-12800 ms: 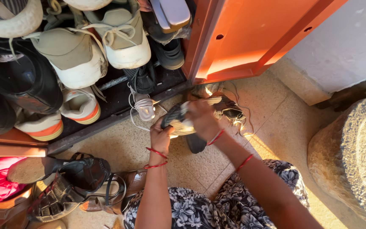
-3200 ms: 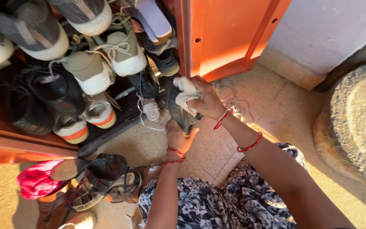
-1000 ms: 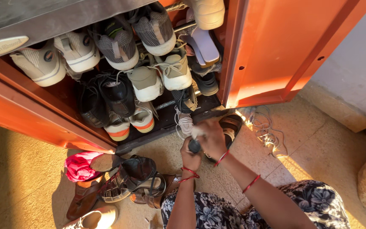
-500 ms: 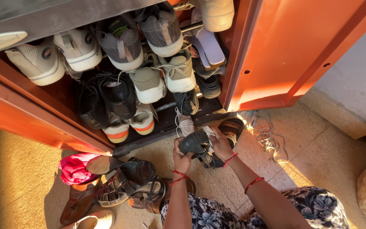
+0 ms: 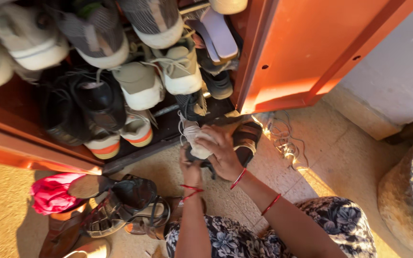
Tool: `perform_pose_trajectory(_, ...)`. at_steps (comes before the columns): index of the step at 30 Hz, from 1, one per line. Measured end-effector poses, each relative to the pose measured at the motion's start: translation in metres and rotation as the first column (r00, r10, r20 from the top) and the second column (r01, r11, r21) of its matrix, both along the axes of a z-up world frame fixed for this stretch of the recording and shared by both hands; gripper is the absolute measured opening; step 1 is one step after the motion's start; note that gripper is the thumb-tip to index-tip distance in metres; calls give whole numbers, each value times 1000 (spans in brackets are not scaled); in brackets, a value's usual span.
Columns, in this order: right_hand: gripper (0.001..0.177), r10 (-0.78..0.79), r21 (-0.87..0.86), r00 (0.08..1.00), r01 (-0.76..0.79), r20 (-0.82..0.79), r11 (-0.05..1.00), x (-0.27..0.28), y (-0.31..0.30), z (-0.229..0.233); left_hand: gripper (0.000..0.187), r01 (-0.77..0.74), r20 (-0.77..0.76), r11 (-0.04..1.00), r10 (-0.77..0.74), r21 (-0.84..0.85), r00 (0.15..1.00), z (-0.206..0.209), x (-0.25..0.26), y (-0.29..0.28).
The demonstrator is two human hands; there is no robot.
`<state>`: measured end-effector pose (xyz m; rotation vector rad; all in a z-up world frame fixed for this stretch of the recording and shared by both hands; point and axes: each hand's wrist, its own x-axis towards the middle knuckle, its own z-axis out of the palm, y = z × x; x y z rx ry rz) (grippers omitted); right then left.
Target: The person sits on the floor and wipes a pair of black sneakers with a white cloth. They clean the upper, sides, and sole of each shoe, then place them back into an orange shoe cabinet.
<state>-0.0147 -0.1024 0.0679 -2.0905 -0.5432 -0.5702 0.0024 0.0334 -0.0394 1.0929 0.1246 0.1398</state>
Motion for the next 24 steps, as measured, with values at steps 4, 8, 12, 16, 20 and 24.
perform_pose_trajectory(4, 58, 113, 173, 990, -98, -82, 980, -4, -5, -47, 53, -59, -6, 998, 58, -23, 998, -3, -2, 14)
perform_pose_trajectory(8, 66, 27, 237, 939, 59, -342, 970, 3, -35, -92, 51, -124, 28, 989, 127, -86, 992, -6, 7, 21)
perform_pose_trajectory(12, 59, -151, 129, 907, 217, -393, 968, 15, -63, -89, 53, -114, 45, 963, 129, -243, 991, -9, 17, 19)
perform_pose_trajectory(16, 69, -186, 317, 958, 250, -219, 915, 20, -34, -48, 61, -134, -5, 960, 137, -247, 991, -9, 15, 17)
perform_pose_trajectory(20, 64, 31, 251, 998, -17, -50, 968, 16, 13, -26, 57, -51, 66, 961, 72, -273, 995, -7, 16, 24)
perform_pose_trajectory(24, 65, 60, 403, 972, 37, -227, 915, 12, 9, -48, 56, -87, 64, 947, 112, -308, 992, -10, 17, 31)
